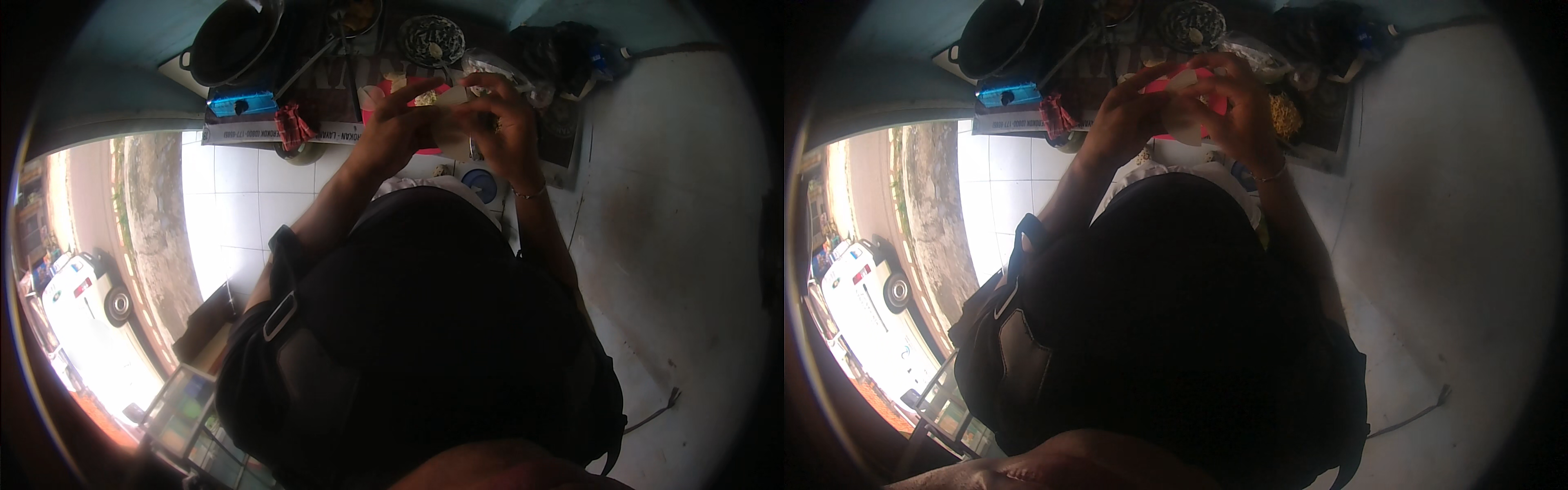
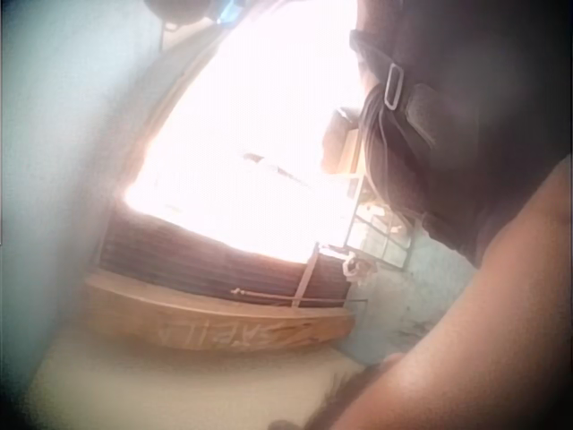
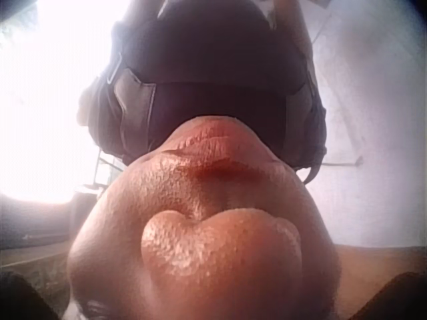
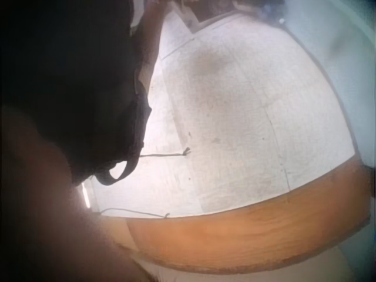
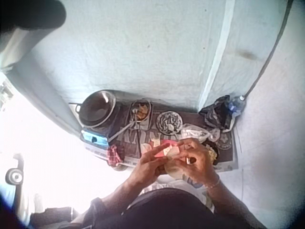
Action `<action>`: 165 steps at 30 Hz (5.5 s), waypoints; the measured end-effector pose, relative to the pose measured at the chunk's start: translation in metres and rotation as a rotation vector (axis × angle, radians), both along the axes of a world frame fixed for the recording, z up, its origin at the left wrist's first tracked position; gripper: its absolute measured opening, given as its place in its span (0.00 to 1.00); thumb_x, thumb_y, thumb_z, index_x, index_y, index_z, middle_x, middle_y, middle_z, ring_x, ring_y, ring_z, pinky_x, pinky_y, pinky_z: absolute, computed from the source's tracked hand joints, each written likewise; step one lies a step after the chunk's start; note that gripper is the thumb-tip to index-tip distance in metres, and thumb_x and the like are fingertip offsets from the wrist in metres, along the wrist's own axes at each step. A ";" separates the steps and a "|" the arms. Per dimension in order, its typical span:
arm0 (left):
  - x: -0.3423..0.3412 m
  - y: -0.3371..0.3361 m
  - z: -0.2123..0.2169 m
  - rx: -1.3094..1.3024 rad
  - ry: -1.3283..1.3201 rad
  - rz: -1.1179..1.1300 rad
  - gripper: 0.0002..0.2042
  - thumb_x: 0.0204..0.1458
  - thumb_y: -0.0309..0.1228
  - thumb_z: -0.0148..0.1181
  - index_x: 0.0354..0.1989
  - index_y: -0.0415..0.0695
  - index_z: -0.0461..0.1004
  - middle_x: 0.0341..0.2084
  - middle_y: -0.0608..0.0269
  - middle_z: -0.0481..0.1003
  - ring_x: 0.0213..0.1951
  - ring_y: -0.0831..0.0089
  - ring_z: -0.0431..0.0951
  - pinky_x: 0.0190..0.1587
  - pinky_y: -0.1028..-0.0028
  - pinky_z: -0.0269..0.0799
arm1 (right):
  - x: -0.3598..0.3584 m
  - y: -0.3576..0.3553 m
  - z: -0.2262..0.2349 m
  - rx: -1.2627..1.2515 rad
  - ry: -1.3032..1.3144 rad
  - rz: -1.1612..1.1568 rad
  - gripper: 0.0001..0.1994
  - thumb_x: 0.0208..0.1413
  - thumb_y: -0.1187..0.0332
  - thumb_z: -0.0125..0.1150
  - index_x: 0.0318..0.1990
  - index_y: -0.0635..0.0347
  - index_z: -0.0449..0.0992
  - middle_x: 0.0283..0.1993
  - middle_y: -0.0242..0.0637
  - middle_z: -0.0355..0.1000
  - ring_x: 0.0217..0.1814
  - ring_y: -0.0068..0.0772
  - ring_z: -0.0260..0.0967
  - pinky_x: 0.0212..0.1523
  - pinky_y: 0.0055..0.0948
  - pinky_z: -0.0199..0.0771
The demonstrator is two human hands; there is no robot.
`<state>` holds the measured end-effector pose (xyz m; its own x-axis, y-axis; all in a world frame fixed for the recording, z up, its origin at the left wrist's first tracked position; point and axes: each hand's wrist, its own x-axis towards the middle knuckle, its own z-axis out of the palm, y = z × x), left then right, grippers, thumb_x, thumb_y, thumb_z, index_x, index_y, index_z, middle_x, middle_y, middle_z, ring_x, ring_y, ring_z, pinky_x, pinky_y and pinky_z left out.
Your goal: The person assembles tacos by placing shredded cabbage and a yellow filling onto tortillas, then folding them. The person uses a spoon to scoop the filling and handles the tortillas and fillings by hand.
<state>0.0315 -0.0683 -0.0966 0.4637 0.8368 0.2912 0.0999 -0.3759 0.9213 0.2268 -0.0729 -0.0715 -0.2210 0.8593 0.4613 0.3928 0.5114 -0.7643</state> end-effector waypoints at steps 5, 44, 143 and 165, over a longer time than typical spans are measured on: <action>0.000 0.001 0.005 0.074 0.085 -0.001 0.14 0.46 0.13 0.59 0.43 0.34 0.76 0.58 0.50 0.62 0.48 0.62 0.77 0.44 0.70 0.82 | 0.002 -0.003 0.003 -0.010 -0.010 -0.038 0.06 0.42 0.72 0.69 0.29 0.57 0.79 0.45 0.33 0.71 0.50 0.33 0.70 0.48 0.31 0.71; 0.019 -0.021 0.000 -0.690 -0.391 -0.066 0.23 0.53 0.25 0.56 0.59 0.41 0.63 0.43 0.53 0.74 0.43 0.61 0.79 0.42 0.64 0.79 | 0.003 -0.036 0.007 0.091 -0.204 -0.128 0.05 0.50 0.69 0.64 0.33 0.59 0.77 0.28 0.36 0.72 0.30 0.36 0.69 0.35 0.33 0.68; 0.141 0.001 -0.159 -0.635 -0.185 -0.114 0.11 0.59 0.26 0.46 0.45 0.34 0.69 0.41 0.51 0.74 0.44 0.60 0.77 0.48 0.62 0.76 | 0.232 -0.098 -0.312 -0.498 0.288 -0.856 0.11 0.61 0.63 0.54 0.40 0.60 0.77 0.32 0.40 0.78 0.35 0.32 0.77 0.34 0.30 0.73; 0.140 0.000 -0.160 -0.663 -0.202 -0.121 0.13 0.59 0.25 0.46 0.50 0.33 0.67 0.43 0.51 0.74 0.45 0.60 0.77 0.48 0.61 0.76 | 0.217 -0.113 -0.375 -0.775 0.031 -0.905 0.20 0.65 0.56 0.44 0.31 0.63 0.76 0.26 0.37 0.75 0.25 0.25 0.69 0.27 0.26 0.66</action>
